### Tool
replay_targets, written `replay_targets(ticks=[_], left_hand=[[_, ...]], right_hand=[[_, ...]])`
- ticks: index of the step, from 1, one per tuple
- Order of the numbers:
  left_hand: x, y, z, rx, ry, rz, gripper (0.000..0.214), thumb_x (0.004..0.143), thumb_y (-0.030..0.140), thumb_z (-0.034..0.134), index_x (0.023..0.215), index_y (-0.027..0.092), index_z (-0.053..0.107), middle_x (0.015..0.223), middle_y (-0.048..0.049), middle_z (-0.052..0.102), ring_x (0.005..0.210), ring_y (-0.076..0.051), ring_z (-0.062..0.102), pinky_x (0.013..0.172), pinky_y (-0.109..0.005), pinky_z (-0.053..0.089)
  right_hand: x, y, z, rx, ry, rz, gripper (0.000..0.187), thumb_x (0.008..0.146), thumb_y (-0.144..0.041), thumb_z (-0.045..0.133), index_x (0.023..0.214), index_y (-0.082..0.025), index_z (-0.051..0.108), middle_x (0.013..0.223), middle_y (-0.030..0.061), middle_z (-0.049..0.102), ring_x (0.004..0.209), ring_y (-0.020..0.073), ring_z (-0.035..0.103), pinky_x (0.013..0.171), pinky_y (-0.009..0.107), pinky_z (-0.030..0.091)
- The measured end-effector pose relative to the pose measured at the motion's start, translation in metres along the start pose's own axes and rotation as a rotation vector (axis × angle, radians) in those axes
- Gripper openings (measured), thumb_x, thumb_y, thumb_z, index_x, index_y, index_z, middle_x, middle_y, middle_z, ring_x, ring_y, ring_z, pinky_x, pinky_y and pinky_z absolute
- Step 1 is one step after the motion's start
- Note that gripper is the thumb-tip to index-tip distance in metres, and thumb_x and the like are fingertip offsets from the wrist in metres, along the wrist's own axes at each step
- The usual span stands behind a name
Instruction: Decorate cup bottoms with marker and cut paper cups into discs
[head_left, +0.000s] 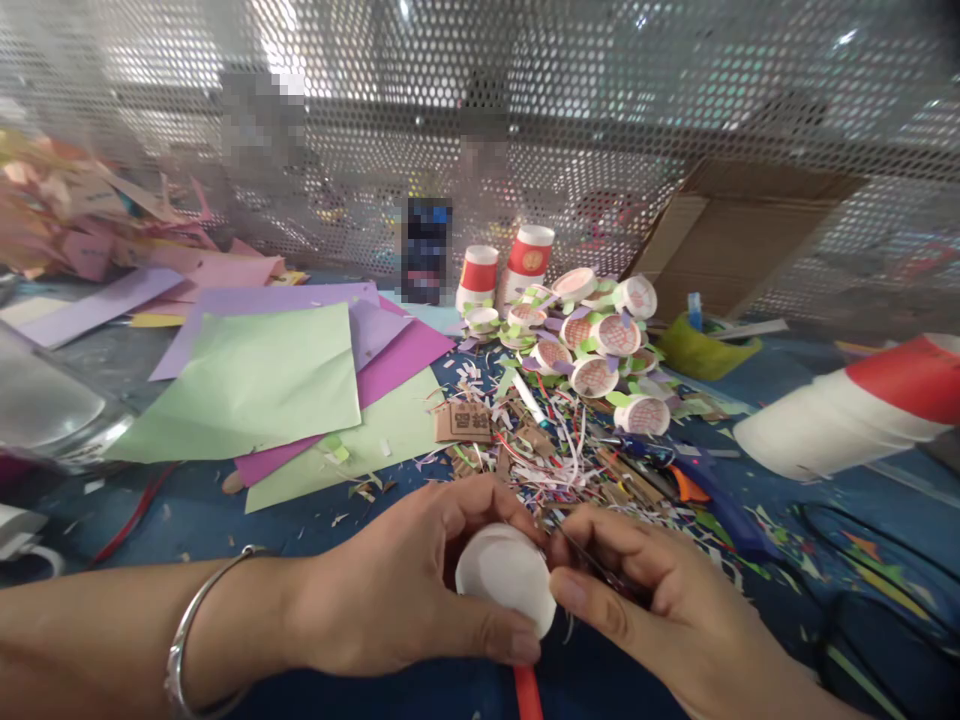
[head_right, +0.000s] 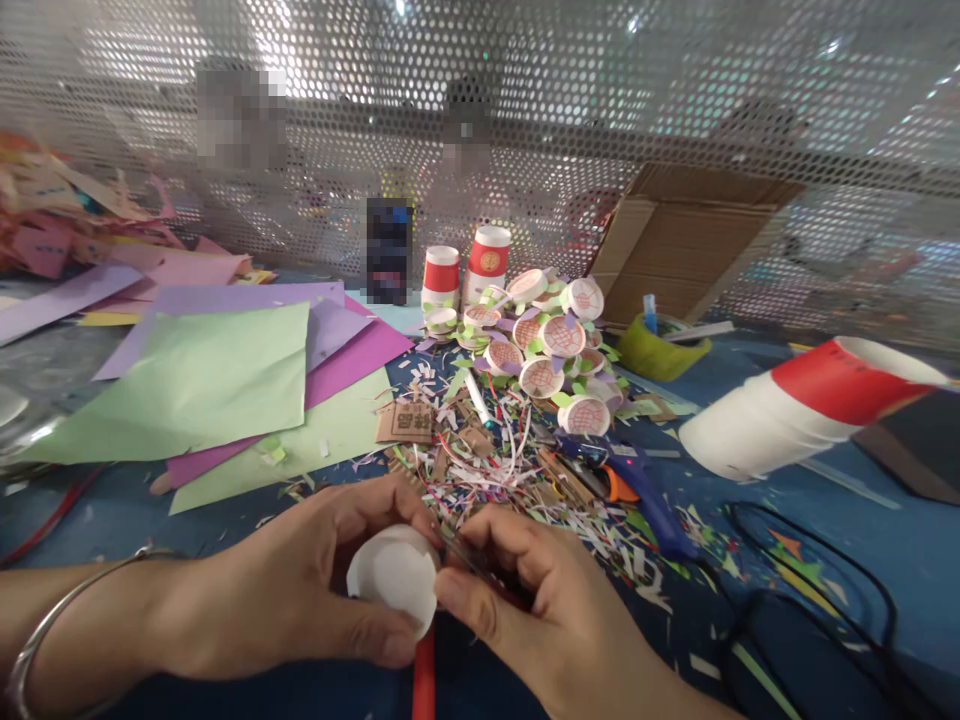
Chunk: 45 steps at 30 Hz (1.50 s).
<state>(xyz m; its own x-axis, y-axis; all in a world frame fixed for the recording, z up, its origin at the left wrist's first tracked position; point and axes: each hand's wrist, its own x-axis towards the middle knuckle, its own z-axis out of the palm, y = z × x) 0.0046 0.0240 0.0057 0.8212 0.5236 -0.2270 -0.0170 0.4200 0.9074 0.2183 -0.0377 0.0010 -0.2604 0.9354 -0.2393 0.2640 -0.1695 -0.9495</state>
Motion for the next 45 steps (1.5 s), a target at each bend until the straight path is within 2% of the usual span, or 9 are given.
replay_targets(ticks=[5, 10, 14, 17, 23, 28, 33, 39, 45], left_hand=[[0.002, -0.003, -0.002, -0.112, -0.001, -0.002, 0.031, 0.084, 0.022, 0.076, 0.103, 0.018, 0.052, 0.087, 0.001, 0.066, 0.073, -0.01, 0.063, 0.067, -0.023, 0.054], [0.006, -0.002, -0.004, -0.086, 0.145, 0.027, 0.033, 0.084, 0.027, 0.078, 0.102, 0.016, 0.051, 0.09, -0.0025, 0.068, 0.079, -0.014, 0.067, 0.068, -0.025, 0.057], [0.007, -0.001, -0.004, -0.043, 0.251, 0.085, 0.034, 0.082, 0.028, 0.079, 0.1, 0.015, 0.054, 0.085, 0.0002, 0.064, 0.074, -0.011, 0.063, 0.066, -0.023, 0.056], [0.006, -0.001, -0.005, -0.025, 0.285, 0.089, 0.037, 0.082, 0.03, 0.079, 0.103, 0.016, 0.053, 0.087, -0.0001, 0.062, 0.074, -0.011, 0.062, 0.064, -0.024, 0.056], [0.005, -0.005, -0.004, 0.013, 0.264, 0.129, 0.032, 0.085, 0.031, 0.077, 0.099, 0.016, 0.053, 0.084, 0.0006, 0.062, 0.073, -0.01, 0.061, 0.065, -0.022, 0.054], [0.004, -0.01, -0.002, 0.064, 0.251, 0.193, 0.025, 0.088, 0.027, 0.074, 0.098, 0.017, 0.054, 0.084, 0.0005, 0.064, 0.074, -0.009, 0.061, 0.069, -0.021, 0.049], [0.002, -0.009, 0.0, 0.013, 0.216, 0.176, 0.025, 0.088, 0.023, 0.073, 0.098, 0.017, 0.052, 0.083, 0.0014, 0.064, 0.074, -0.009, 0.062, 0.069, -0.021, 0.048], [-0.001, -0.01, 0.004, -0.021, 0.214, 0.134, 0.027, 0.088, 0.03, 0.073, 0.093, 0.016, 0.05, 0.082, -0.0002, 0.065, 0.073, -0.01, 0.061, 0.068, -0.023, 0.048], [-0.002, -0.013, 0.005, -0.027, 0.239, 0.127, 0.028, 0.089, 0.034, 0.074, 0.095, 0.015, 0.053, 0.081, -0.0006, 0.066, 0.072, -0.009, 0.061, 0.067, -0.021, 0.046]], right_hand=[[0.001, 0.0, -0.003, -0.042, 0.067, -0.04, 0.033, 0.094, -0.052, 0.062, 0.084, -0.021, 0.061, 0.072, -0.0029, 0.053, 0.067, 0.0115, 0.049, 0.06, 0.021, 0.041], [0.002, -0.002, -0.006, -0.061, 0.148, -0.074, 0.033, 0.094, -0.055, 0.06, 0.094, -0.023, 0.067, 0.083, 0.0012, 0.065, 0.076, 0.0155, 0.061, 0.065, 0.023, 0.049], [0.001, 0.0, -0.006, -0.216, 0.202, -0.128, 0.033, 0.097, -0.054, 0.053, 0.093, -0.024, 0.067, 0.076, 0.0009, 0.064, 0.072, 0.0163, 0.061, 0.06, 0.024, 0.048], [0.001, 0.001, -0.005, -0.311, 0.196, -0.132, 0.031, 0.098, -0.052, 0.053, 0.094, -0.025, 0.067, 0.077, 0.0006, 0.066, 0.072, 0.0169, 0.063, 0.06, 0.025, 0.049], [0.001, 0.001, -0.003, -0.381, 0.115, -0.157, 0.028, 0.099, -0.048, 0.053, 0.095, -0.025, 0.067, 0.082, 0.0009, 0.071, 0.071, 0.016, 0.066, 0.058, 0.024, 0.049], [0.0, -0.001, -0.001, -0.44, 0.161, -0.185, 0.028, 0.098, -0.047, 0.054, 0.089, -0.024, 0.068, 0.072, -0.0007, 0.069, 0.063, 0.0147, 0.063, 0.053, 0.024, 0.046], [-0.001, -0.001, 0.001, -0.498, 0.181, -0.259, 0.024, 0.098, -0.043, 0.056, 0.09, -0.025, 0.069, 0.07, -0.0017, 0.069, 0.06, 0.0141, 0.063, 0.054, 0.024, 0.047], [-0.003, 0.001, 0.001, -0.563, 0.203, -0.339, 0.023, 0.098, -0.04, 0.056, 0.086, -0.024, 0.068, 0.07, -0.0006, 0.07, 0.06, 0.0141, 0.064, 0.055, 0.025, 0.048], [-0.005, -0.002, 0.0, -0.588, 0.209, -0.297, 0.027, 0.099, -0.043, 0.055, 0.083, -0.024, 0.067, 0.073, 0.0008, 0.071, 0.062, 0.0152, 0.066, 0.056, 0.027, 0.048]])
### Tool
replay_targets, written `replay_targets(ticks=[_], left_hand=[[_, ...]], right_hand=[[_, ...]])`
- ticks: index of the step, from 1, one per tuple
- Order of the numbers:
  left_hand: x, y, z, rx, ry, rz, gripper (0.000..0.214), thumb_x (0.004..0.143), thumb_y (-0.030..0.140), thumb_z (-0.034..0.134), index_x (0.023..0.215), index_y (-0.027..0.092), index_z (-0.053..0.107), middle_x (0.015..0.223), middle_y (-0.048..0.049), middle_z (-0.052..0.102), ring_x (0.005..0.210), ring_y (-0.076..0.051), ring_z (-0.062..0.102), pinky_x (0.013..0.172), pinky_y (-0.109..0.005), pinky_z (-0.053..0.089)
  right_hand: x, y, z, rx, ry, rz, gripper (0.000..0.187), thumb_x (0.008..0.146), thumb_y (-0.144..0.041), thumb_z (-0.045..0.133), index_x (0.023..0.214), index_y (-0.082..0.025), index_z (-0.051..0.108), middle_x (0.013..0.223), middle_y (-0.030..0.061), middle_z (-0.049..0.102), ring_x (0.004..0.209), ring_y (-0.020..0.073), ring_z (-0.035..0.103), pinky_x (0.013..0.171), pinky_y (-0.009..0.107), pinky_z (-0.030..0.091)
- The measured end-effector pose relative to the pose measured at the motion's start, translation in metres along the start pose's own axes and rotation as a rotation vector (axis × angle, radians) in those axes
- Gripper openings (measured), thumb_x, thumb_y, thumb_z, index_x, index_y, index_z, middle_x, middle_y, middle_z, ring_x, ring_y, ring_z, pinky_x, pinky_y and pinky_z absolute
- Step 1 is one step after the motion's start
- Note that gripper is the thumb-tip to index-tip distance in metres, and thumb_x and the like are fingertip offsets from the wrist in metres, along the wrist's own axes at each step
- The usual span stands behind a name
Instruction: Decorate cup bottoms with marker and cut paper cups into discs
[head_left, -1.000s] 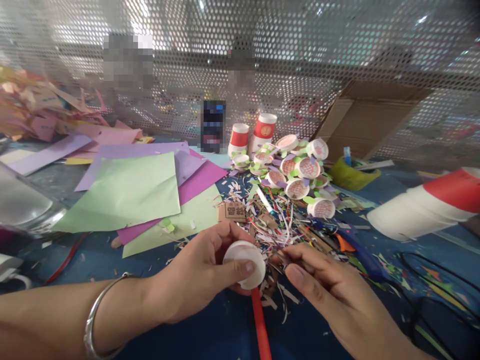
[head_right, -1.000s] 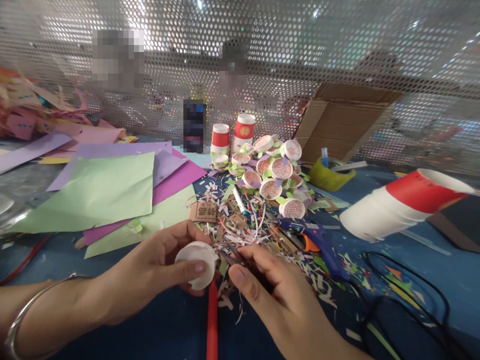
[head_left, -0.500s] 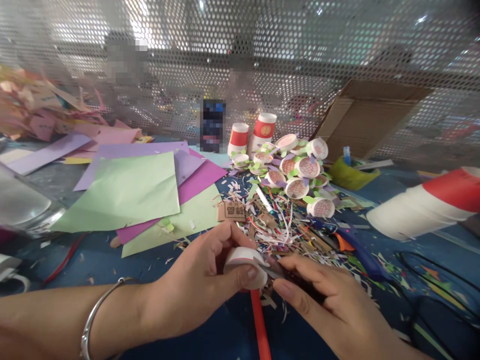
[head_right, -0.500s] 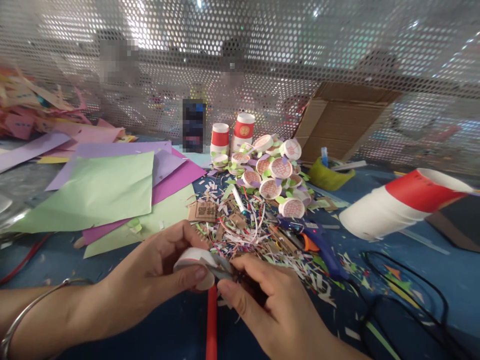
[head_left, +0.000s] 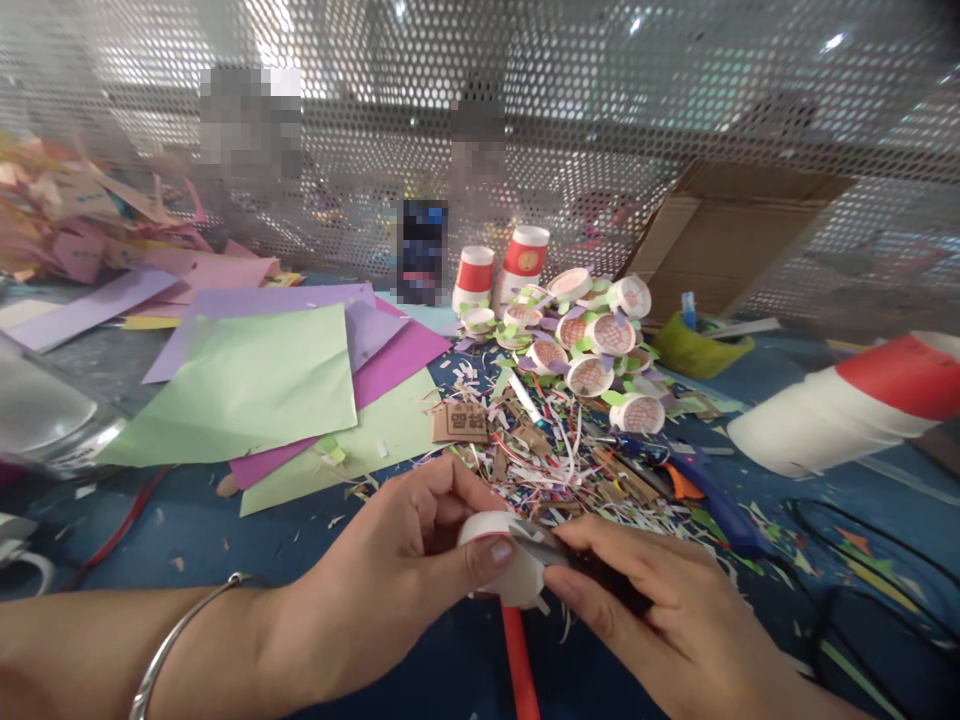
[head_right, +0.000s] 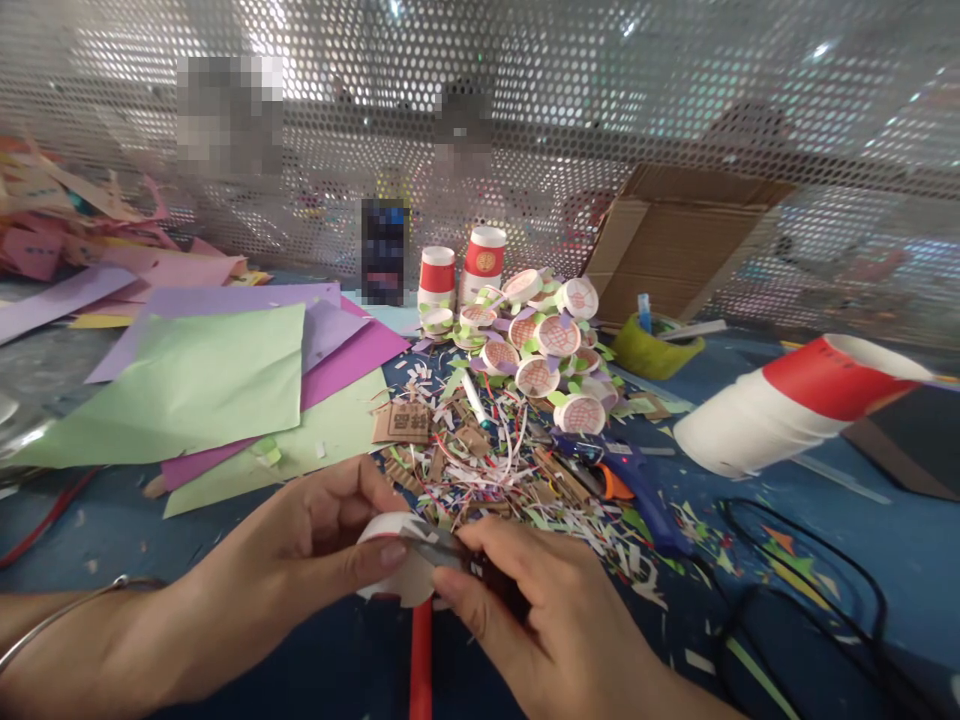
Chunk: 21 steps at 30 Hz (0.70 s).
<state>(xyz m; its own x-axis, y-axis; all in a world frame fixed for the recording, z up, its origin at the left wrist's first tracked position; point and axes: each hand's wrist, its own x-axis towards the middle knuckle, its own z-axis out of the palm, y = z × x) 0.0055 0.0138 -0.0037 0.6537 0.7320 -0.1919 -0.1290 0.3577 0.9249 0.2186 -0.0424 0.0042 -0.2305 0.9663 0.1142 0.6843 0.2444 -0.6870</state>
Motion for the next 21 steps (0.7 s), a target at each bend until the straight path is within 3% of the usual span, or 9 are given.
replay_targets(ticks=[14, 21], left_hand=[[0.0016, -0.0003, -0.0032, 0.026, -0.009, -0.029, 0.037, 0.084, 0.042, 0.077, 0.098, 0.016, 0.054, 0.076, -0.0001, 0.067, 0.065, -0.008, 0.058, 0.061, -0.021, 0.041], [0.0032, 0.0057, -0.0028, 0.022, -0.024, -0.077, 0.047, 0.077, 0.05, 0.081, 0.091, 0.015, 0.054, 0.073, -0.0013, 0.067, 0.062, -0.01, 0.06, 0.06, -0.022, 0.049]], right_hand=[[0.0008, 0.0021, -0.0057, 0.007, -0.083, 0.005, 0.031, 0.102, -0.039, 0.05, 0.081, -0.022, 0.064, 0.066, -0.0025, 0.062, 0.059, 0.0109, 0.059, 0.055, 0.022, 0.043], [0.0028, 0.0028, -0.007, 0.057, -0.161, 0.09, 0.036, 0.102, -0.046, 0.047, 0.08, -0.022, 0.063, 0.068, -0.0019, 0.062, 0.061, 0.0121, 0.057, 0.055, 0.023, 0.042]])
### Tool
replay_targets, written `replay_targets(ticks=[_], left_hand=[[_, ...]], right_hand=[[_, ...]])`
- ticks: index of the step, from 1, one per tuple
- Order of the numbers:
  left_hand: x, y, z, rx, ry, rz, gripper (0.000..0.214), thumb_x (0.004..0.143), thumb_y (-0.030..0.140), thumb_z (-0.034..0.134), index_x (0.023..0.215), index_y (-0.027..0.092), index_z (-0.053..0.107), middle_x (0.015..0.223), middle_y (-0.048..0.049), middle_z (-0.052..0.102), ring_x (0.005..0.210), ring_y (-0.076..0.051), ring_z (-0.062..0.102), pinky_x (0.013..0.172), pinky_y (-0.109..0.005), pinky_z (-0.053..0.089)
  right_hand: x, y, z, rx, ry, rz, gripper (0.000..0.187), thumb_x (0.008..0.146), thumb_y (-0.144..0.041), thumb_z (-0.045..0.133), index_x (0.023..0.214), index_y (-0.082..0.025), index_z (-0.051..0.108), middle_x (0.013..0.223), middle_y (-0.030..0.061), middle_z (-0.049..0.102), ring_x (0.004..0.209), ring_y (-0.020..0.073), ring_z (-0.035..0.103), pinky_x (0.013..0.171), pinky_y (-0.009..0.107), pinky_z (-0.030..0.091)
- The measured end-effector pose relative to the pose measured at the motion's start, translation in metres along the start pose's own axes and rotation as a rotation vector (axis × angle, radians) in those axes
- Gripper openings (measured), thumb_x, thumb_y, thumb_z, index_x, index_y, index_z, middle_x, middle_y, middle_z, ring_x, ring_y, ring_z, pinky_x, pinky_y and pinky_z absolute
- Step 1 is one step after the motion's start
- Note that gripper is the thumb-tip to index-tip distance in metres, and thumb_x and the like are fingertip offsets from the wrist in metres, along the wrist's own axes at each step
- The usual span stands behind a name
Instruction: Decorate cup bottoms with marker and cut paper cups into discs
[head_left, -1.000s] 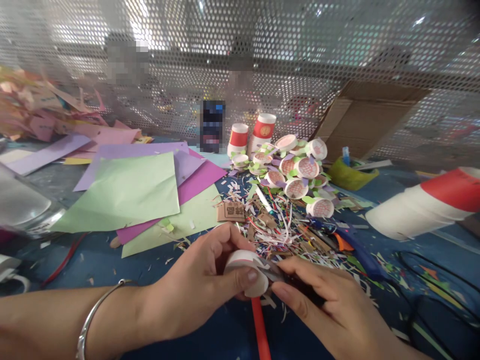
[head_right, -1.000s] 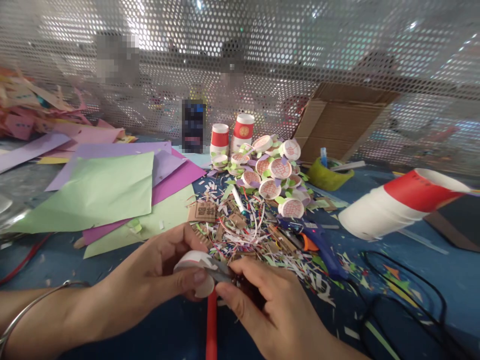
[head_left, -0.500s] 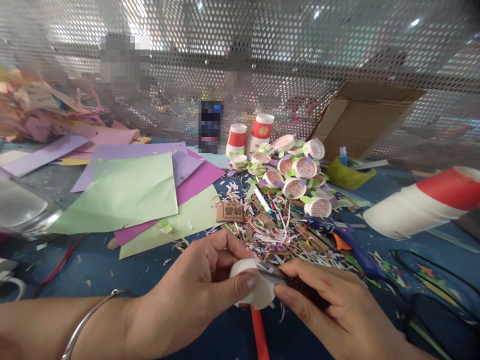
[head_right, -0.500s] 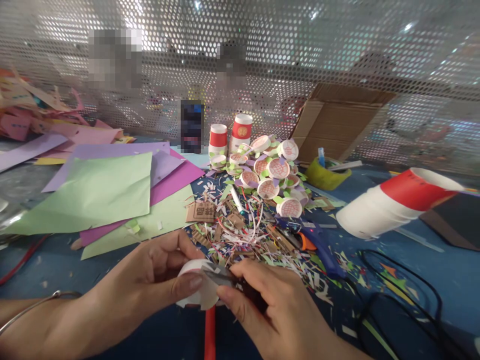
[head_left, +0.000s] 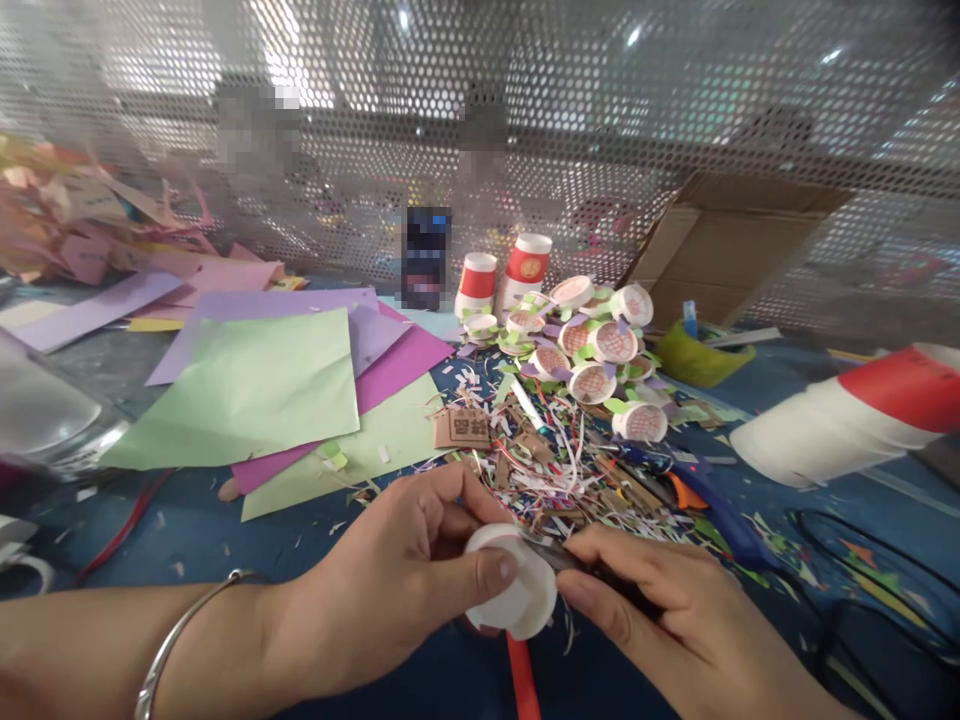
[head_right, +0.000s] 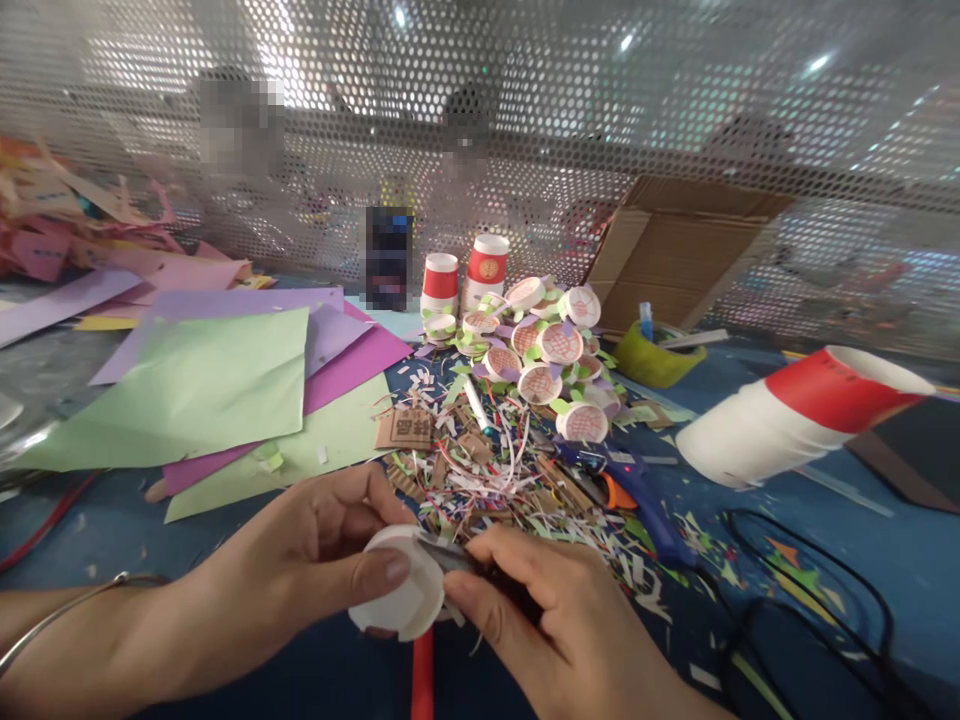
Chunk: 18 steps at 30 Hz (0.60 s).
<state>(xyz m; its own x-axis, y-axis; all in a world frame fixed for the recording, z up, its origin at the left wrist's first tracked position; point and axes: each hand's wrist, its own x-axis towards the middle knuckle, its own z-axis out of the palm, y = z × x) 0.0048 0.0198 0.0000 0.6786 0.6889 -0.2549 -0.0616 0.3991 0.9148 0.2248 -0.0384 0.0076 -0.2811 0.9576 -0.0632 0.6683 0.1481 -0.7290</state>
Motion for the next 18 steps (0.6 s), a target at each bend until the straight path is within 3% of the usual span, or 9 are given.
replay_targets(ticks=[6, 18], left_hand=[[0.0027, -0.0001, -0.0027, -0.043, -0.009, -0.036, 0.049, 0.073, 0.048, 0.085, 0.092, 0.014, 0.055, 0.075, -0.0022, 0.069, 0.063, -0.012, 0.065, 0.058, -0.025, 0.056], [0.0022, -0.0021, -0.0028, -0.097, -0.025, -0.076, 0.046, 0.073, 0.041, 0.086, 0.092, 0.014, 0.054, 0.076, -0.0029, 0.071, 0.061, -0.011, 0.064, 0.059, -0.024, 0.055]], right_hand=[[0.0008, 0.0024, -0.0007, 0.052, -0.048, 0.035, 0.039, 0.102, -0.05, 0.045, 0.082, -0.022, 0.064, 0.071, -0.0009, 0.063, 0.064, 0.0129, 0.057, 0.057, 0.023, 0.043], [-0.0009, 0.0027, 0.0008, 0.002, -0.018, 0.035, 0.038, 0.101, -0.05, 0.047, 0.08, -0.023, 0.064, 0.066, -0.0017, 0.061, 0.06, 0.0124, 0.053, 0.053, 0.024, 0.039]])
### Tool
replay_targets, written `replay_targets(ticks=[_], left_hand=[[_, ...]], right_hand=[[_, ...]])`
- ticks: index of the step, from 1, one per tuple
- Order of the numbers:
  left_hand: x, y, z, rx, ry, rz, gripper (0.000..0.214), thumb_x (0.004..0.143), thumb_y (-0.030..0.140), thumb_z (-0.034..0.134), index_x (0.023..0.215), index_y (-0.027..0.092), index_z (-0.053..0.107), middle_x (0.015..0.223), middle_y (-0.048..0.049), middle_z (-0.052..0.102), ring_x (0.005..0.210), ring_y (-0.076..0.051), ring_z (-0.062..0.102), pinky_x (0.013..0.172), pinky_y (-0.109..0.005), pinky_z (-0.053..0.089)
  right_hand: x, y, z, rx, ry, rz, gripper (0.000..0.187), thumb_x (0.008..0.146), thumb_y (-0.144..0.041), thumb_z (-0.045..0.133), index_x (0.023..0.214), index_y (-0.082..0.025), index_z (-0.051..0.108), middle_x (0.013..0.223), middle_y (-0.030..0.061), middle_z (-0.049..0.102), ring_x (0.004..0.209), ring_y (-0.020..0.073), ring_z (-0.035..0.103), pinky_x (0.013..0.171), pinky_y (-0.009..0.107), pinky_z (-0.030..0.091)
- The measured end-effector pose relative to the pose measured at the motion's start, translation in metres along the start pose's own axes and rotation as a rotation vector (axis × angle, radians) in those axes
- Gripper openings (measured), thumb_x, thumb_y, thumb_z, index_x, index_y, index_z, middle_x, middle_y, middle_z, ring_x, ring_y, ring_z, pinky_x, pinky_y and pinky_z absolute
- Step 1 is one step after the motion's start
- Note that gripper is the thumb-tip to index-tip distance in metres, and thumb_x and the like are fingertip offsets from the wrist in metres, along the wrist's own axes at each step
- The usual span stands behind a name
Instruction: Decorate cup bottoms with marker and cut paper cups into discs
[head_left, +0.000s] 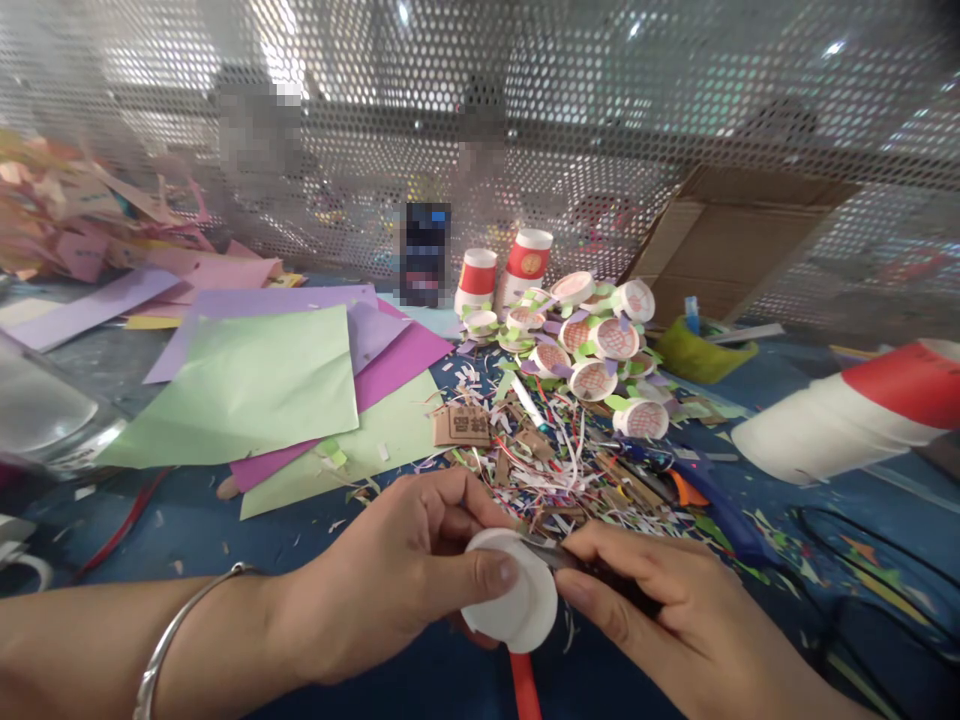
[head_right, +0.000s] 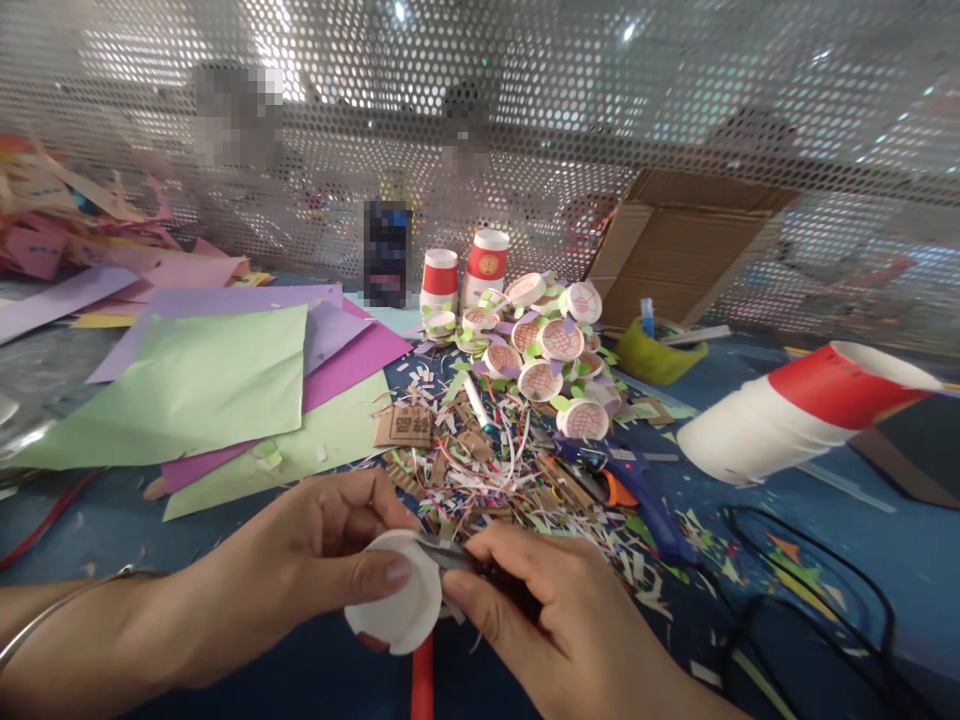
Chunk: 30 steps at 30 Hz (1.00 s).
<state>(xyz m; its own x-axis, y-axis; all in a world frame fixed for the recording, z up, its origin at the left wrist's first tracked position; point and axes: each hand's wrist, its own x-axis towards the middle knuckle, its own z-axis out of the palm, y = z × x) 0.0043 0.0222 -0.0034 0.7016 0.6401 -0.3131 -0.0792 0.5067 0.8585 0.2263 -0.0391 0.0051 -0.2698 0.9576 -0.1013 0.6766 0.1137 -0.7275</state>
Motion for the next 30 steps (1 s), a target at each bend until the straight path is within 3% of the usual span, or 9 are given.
replay_targets(ticks=[6, 20, 30], left_hand=[[0.0005, -0.0002, -0.0013, 0.015, 0.004, 0.005, 0.038, 0.076, 0.034, 0.084, 0.091, 0.014, 0.055, 0.073, -0.0023, 0.07, 0.058, -0.009, 0.063, 0.057, -0.021, 0.053], [0.0015, 0.0066, 0.0031, -0.012, 0.037, -0.062, 0.047, 0.067, 0.043, 0.09, 0.087, 0.013, 0.06, 0.069, -0.0012, 0.07, 0.054, -0.009, 0.062, 0.051, -0.02, 0.054], [0.0002, 0.0071, 0.0023, -0.032, 0.032, -0.079, 0.036, 0.074, 0.037, 0.086, 0.088, 0.013, 0.063, 0.069, -0.0016, 0.07, 0.056, -0.009, 0.062, 0.051, -0.018, 0.053]], right_hand=[[0.0002, 0.0034, 0.0012, -0.023, 0.006, -0.043, 0.037, 0.102, -0.047, 0.047, 0.08, -0.022, 0.064, 0.067, -0.0015, 0.061, 0.061, 0.0123, 0.056, 0.055, 0.025, 0.039], [0.0, 0.0023, 0.0015, -0.051, 0.023, -0.055, 0.039, 0.103, -0.046, 0.046, 0.075, -0.022, 0.06, 0.063, -0.0016, 0.058, 0.057, 0.012, 0.053, 0.052, 0.024, 0.039], [-0.0005, -0.0002, -0.0012, -0.014, 0.007, -0.013, 0.041, 0.102, -0.048, 0.046, 0.075, -0.022, 0.06, 0.063, -0.0012, 0.057, 0.057, 0.0123, 0.051, 0.052, 0.025, 0.038]])
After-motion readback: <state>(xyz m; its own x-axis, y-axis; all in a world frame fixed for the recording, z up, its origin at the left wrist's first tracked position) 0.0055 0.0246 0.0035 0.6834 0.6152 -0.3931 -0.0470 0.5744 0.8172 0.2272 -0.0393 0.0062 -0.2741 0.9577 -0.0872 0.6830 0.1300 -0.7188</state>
